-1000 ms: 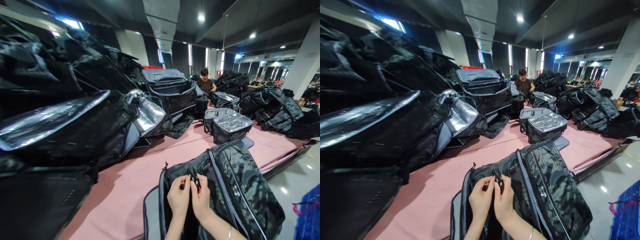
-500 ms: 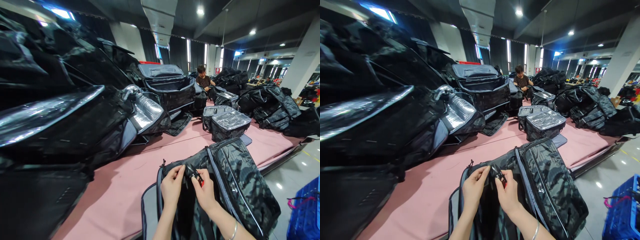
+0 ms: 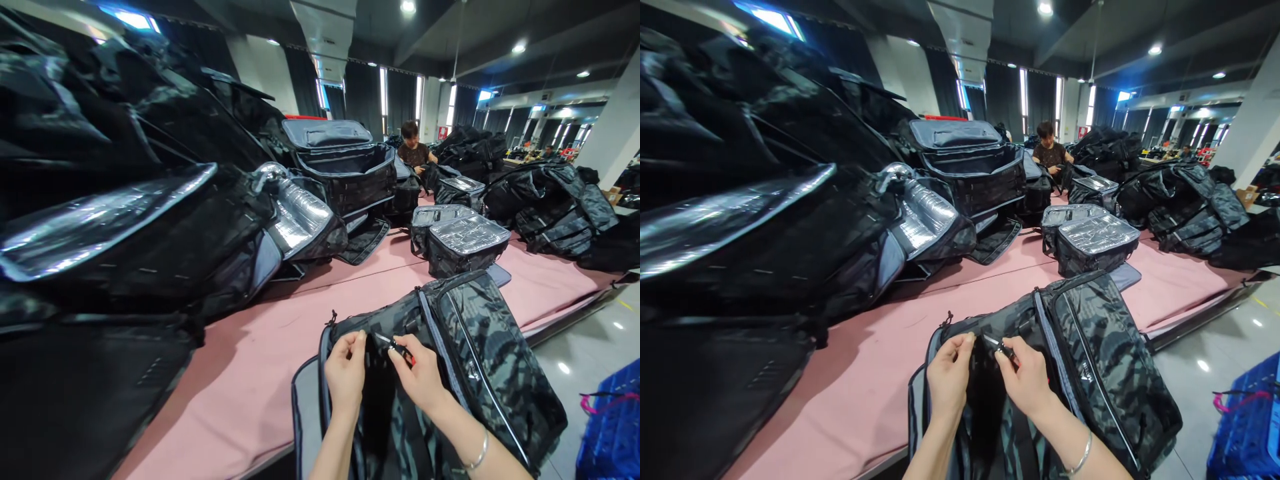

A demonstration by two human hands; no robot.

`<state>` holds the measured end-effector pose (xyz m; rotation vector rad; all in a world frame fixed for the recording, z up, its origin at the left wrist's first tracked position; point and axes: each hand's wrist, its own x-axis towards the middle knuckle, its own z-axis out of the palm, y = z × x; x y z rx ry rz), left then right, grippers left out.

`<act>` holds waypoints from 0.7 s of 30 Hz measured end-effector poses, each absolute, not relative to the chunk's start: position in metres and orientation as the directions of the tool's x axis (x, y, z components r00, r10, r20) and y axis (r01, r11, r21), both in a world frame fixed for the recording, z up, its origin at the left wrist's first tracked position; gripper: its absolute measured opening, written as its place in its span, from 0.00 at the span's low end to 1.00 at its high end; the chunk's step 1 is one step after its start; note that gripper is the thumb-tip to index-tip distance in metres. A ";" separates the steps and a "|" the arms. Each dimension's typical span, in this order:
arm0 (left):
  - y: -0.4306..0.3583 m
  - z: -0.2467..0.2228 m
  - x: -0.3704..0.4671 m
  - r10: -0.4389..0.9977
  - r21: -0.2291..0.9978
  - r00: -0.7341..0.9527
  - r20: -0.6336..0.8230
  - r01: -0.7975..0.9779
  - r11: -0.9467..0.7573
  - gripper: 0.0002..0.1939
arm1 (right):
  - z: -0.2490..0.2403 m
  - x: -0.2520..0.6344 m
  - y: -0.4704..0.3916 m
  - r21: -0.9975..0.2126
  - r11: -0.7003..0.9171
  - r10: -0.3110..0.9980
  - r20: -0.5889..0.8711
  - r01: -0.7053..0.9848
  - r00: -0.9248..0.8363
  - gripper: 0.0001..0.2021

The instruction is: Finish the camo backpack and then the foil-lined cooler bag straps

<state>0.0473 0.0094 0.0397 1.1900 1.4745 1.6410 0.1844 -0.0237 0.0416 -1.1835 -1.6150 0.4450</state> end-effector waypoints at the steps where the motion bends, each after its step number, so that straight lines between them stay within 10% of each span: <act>1: 0.009 0.041 0.047 0.895 0.978 -0.396 0.207 0.109 -0.178 0.18 | 0.042 0.185 -0.023 -0.742 0.459 0.850 0.527 0.489 0.002 0.09; 13: 0.007 0.046 0.050 0.914 0.986 -0.371 0.164 0.051 -0.157 0.14 | 0.041 0.177 -0.012 -0.499 0.506 0.778 0.616 0.703 -0.123 0.13; 21: -0.014 0.052 0.058 0.837 0.990 -0.530 0.139 0.058 -0.128 0.08 | 0.020 0.198 -0.029 -0.601 0.475 0.798 0.602 0.643 -0.028 0.15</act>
